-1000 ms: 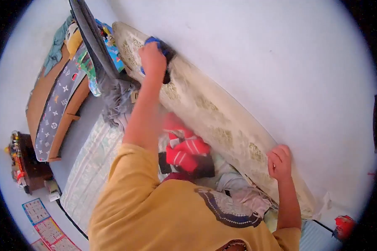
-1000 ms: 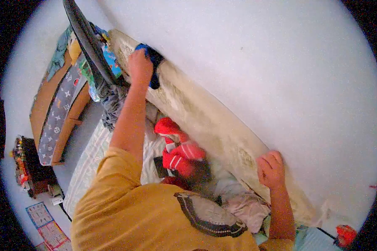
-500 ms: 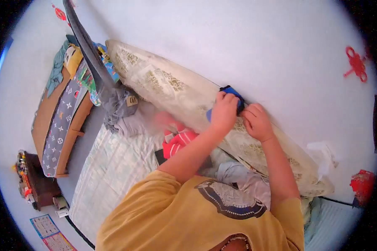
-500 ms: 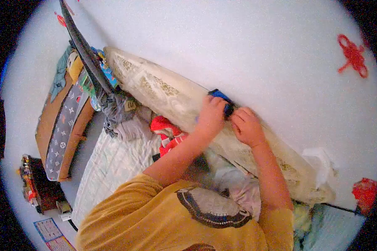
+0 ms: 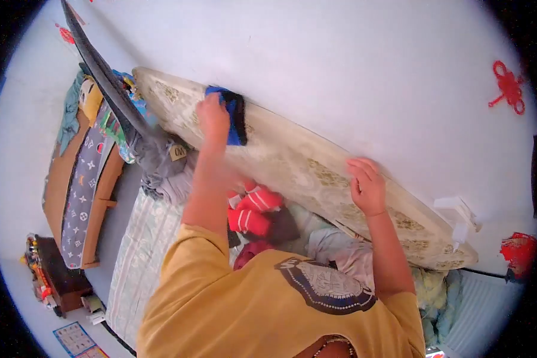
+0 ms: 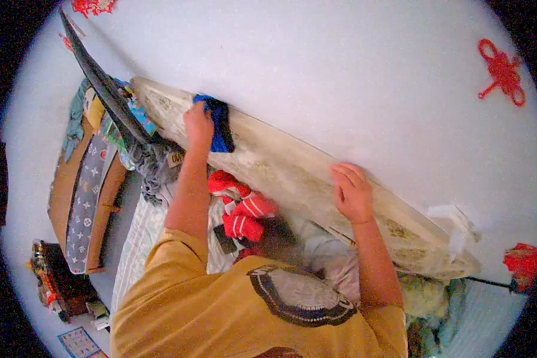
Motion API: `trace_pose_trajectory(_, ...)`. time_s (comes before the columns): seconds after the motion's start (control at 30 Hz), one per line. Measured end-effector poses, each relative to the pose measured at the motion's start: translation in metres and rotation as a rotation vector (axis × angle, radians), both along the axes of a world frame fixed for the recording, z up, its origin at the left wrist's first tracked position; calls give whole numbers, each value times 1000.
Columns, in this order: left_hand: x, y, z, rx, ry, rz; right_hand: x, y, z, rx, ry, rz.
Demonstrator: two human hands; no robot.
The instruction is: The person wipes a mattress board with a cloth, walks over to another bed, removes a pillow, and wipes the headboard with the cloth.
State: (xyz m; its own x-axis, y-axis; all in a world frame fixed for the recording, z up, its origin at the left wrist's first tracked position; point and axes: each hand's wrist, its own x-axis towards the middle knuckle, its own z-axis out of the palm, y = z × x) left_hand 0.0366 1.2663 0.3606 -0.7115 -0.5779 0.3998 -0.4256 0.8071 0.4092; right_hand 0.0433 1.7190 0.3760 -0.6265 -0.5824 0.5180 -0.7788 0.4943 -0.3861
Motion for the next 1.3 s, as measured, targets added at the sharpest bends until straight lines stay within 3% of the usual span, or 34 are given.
trace_pose_trajectory(0.1, -16, -40, -5, -197, 61, 35, -1, -4, 0, 17, 27, -10)
trace_pose_trajectory(0.37, -19, -31, -18, -149, 30, 75, 0, -2, -3, 44, 81, -40)
trace_pose_trajectory(0.47, 2, 34, 3, -79, 25, 15, 1, -2, 1, 31, 62, -54)
trace_pose_trajectory(0.53, 12, 74, -15, -152, 223, -150, 6, -2, 2, 15, 45, -88)
trace_pose_trajectory(0.67, 35, 172, -15, 30, 253, -472, 4, 5, 7, -42, -53, -44)
trace_pose_trajectory(0.77, 56, 245, -7, 134, 251, -554, 4, 14, 8, -42, -86, -23)
trace_pose_trajectory(1.0, 42, 193, -8, 11, 257, -465, 9, 20, 7, -69, -122, -21)
trace_pose_trajectory(1.1, 40, 148, -2, 125, 226, -442, 10, 19, 11, -95, -160, -22)
trace_pose_trajectory(1.23, 42, 163, 5, -24, 142, -524, 11, 10, 16, -117, -167, -31)
trace_pose_trajectory(1.3, 45, 189, 0, 31, 94, -483, 8, 7, 13, -120, -174, -47)
